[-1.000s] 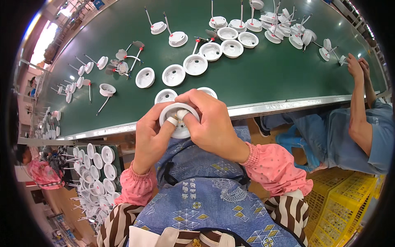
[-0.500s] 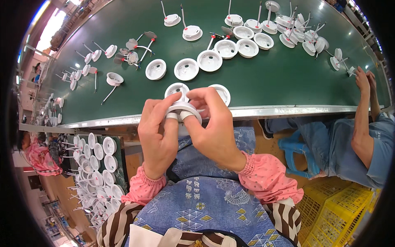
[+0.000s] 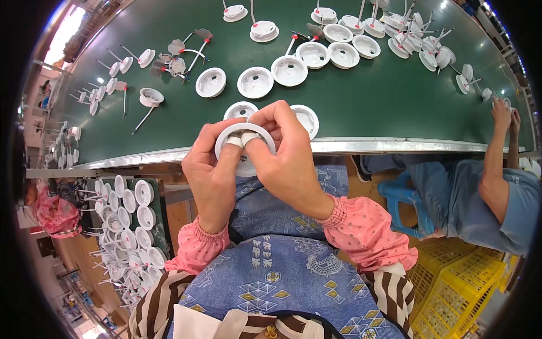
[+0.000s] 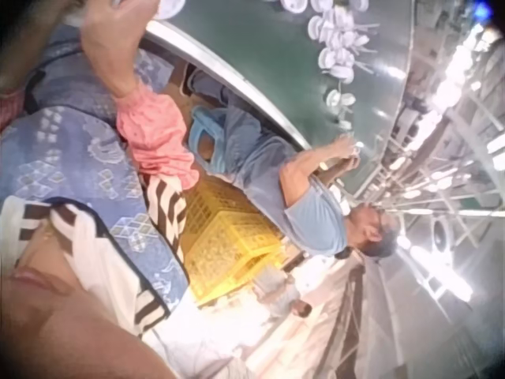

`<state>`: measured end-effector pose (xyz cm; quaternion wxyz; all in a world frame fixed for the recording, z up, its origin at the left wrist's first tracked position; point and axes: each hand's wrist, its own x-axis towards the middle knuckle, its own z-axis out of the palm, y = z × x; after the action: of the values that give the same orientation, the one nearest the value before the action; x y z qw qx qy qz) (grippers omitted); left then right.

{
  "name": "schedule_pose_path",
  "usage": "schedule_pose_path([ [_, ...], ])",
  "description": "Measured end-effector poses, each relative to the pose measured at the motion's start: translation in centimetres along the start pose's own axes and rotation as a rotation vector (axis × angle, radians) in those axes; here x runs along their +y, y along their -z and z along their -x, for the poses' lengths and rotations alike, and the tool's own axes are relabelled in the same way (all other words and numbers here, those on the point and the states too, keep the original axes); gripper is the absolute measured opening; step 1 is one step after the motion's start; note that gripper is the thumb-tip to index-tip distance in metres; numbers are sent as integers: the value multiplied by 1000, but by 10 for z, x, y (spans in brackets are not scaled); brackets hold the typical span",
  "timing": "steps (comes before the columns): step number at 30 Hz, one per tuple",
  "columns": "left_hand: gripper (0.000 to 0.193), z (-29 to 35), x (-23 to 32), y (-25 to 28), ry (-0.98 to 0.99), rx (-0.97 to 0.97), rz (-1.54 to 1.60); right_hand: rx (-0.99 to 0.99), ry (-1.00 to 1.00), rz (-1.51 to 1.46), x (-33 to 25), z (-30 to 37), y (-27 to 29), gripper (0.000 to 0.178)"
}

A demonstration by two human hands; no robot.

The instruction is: The person assembles LED light components by hand, inserting circuit boards into white plastic housings.

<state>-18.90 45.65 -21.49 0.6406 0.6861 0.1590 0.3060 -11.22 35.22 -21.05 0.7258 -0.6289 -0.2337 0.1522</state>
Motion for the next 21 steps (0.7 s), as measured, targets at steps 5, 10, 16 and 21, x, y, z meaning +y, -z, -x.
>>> schedule_pose_path([
  [5, 24, 0, 3, 1, -26, 38, -89, -63, -38, 51, 1, 0, 0, 15],
  [10, 25, -6, -2, -2, 5, 50, -159, 51, 54, 83, 8, -3, -6, 11],
  [16, 21, -13, -1, 1, 93, -37, -11, 25, 22, 3, 9, -8, -1, 12],
  [21, 20, -11, 5, 7, 111, -29, 83, -4, -11, -38, 5, -11, -4, 12],
])
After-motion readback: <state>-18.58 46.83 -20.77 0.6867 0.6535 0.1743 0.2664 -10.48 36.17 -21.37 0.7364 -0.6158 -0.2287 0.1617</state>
